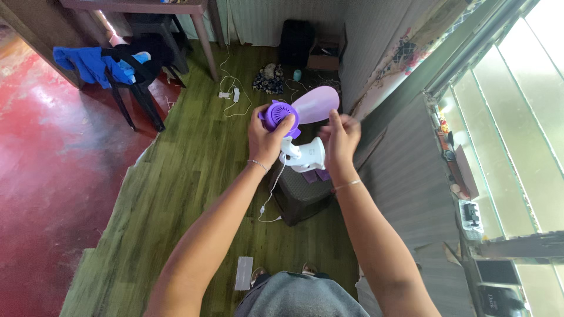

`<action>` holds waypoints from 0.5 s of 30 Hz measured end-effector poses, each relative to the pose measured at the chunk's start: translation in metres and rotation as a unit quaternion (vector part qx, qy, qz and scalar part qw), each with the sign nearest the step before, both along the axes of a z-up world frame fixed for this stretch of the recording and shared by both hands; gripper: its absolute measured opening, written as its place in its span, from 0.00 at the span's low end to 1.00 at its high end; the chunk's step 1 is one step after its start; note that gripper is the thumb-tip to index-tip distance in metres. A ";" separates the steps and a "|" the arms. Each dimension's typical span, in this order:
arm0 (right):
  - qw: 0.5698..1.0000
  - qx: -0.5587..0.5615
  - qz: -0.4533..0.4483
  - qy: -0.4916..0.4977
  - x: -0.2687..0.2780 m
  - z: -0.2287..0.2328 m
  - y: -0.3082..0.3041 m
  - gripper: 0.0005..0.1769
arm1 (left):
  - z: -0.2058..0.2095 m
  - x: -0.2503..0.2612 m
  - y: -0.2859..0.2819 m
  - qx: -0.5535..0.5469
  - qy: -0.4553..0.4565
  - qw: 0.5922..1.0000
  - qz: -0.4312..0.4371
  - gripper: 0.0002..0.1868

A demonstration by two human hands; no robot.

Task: The person assembles a small purple and white electric fan by attaching four purple blades to the central hub. They pick up each blade from a nearby stool and secure it to the fan head one at a time, completing the assembly by the end of the clip.

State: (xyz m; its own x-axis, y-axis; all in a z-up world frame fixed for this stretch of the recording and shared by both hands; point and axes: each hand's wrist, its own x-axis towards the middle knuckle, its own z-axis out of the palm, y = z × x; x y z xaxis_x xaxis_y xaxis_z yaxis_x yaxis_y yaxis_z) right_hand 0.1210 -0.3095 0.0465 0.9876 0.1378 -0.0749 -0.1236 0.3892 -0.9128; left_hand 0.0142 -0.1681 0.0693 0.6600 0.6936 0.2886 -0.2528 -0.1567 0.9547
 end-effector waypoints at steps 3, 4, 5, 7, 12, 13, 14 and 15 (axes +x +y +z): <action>0.956 0.140 0.136 0.221 0.006 -0.008 0.013 0.27 | -0.002 -0.001 -0.013 0.035 0.037 0.998 0.030 0.38; 0.953 0.141 0.152 0.223 0.008 -0.006 0.018 0.25 | -0.003 -0.003 -0.019 0.036 0.040 0.998 0.022 0.38; 0.949 0.141 0.168 0.225 0.010 -0.003 0.022 0.24 | -0.005 -0.005 -0.024 0.036 0.045 0.998 0.016 0.39; 0.949 0.132 0.180 0.222 0.014 0.004 0.027 0.21 | -0.007 -0.008 -0.031 0.054 0.029 0.998 0.001 0.39; 0.963 0.086 0.203 0.155 0.014 0.023 0.026 0.13 | -0.008 -0.014 -0.018 0.065 0.064 0.991 -0.095 0.40; 0.963 0.088 0.217 0.131 0.012 0.026 0.024 0.11 | -0.007 -0.013 -0.011 0.066 0.093 0.986 -0.119 0.43; 0.963 0.090 0.232 0.107 0.011 0.029 0.022 0.10 | -0.007 -0.014 -0.007 0.067 0.122 0.980 -0.144 0.45; 0.962 0.093 0.245 0.080 0.010 0.033 0.022 0.09 | -0.006 -0.015 -0.004 0.081 0.114 0.977 -0.163 0.47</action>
